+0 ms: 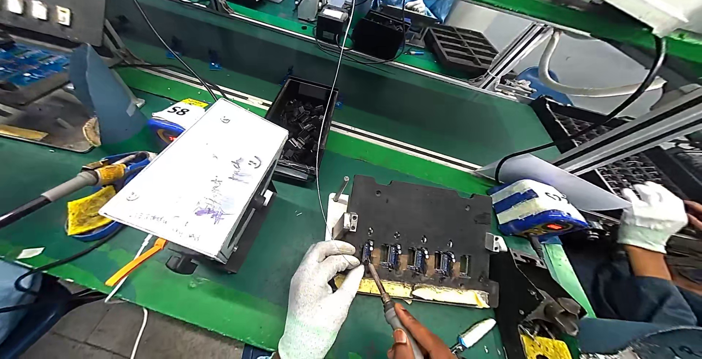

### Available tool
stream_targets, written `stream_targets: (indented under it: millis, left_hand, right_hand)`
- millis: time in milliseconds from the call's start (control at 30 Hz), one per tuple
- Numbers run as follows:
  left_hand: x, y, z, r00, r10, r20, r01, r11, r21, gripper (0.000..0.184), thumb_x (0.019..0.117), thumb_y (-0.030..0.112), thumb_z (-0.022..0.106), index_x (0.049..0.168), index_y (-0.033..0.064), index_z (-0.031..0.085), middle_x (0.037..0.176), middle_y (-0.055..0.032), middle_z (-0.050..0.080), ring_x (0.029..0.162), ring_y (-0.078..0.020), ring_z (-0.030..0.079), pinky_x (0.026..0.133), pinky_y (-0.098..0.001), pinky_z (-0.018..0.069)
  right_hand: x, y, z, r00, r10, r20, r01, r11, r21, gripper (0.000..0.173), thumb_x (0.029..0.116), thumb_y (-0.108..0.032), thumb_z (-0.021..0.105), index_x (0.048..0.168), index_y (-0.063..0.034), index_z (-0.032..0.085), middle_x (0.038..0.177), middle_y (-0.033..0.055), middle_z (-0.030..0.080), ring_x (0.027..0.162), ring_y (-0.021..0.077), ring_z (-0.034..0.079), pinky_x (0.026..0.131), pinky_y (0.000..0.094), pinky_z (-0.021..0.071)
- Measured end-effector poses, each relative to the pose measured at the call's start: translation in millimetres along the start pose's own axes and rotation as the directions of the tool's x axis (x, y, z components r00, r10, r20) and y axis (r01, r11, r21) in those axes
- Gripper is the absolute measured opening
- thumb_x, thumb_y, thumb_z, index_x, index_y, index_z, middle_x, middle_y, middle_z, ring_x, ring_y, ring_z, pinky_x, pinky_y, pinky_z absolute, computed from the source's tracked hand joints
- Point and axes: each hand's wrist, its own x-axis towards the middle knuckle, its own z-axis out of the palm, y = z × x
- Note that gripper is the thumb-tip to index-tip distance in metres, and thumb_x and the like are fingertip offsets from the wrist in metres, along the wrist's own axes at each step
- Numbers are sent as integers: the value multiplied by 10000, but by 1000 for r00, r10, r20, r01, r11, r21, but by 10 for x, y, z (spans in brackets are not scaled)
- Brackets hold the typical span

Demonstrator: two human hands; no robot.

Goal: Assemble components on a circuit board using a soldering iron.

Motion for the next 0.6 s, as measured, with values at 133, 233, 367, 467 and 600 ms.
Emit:
stream_targets:
  millis: [133,233,367,467,600]
  left_hand:
    - [-2,-6,3,1000,7,-4,-7,1000,7,50,842,208,798,883,189,821,1127,41,736,1076,-63,673,875,-217,590]
    - [12,-12,-19,1000,17,-5,-17,1000,-24,44,848,208,791,880,182,805,1115,41,744,1057,-71,690,868,-232,606]
    - [20,-10,-38,1000,8,-3,-8,999,-41,46,856,211,785,884,176,794,1112,40,743,1041,-68,698,850,-230,614]
    - [15,-17,-41,1000,14,1,-14,999,-39,52,861,216,781,892,177,793,1121,41,741,1052,-70,694,861,-233,611]
    - [10,-14,-47,1000,12,7,-12,1000,-21,57,875,215,766,906,175,794,1131,39,737,1066,-66,689,876,-230,606]
  right_hand:
    - [78,-50,-42,999,31,11,-32,999,21,229,932,-27,621,1080,103,738,862,116,757,651,99,692,600,263,609]
    - [140,-72,-82,999,48,23,-49,998,29,217,924,-6,623,1074,100,739,850,108,753,638,95,686,584,263,606]
    - [220,-104,-146,996,69,60,-72,996,53,209,915,25,623,1069,98,742,829,99,749,605,87,668,552,254,591]
    - [265,-121,-173,994,81,69,-85,995,58,212,908,29,619,1064,94,747,829,92,753,586,81,662,534,249,585]
    - [321,-139,-212,992,89,89,-94,994,59,206,917,23,616,1062,78,751,798,79,743,566,81,649,503,247,569]
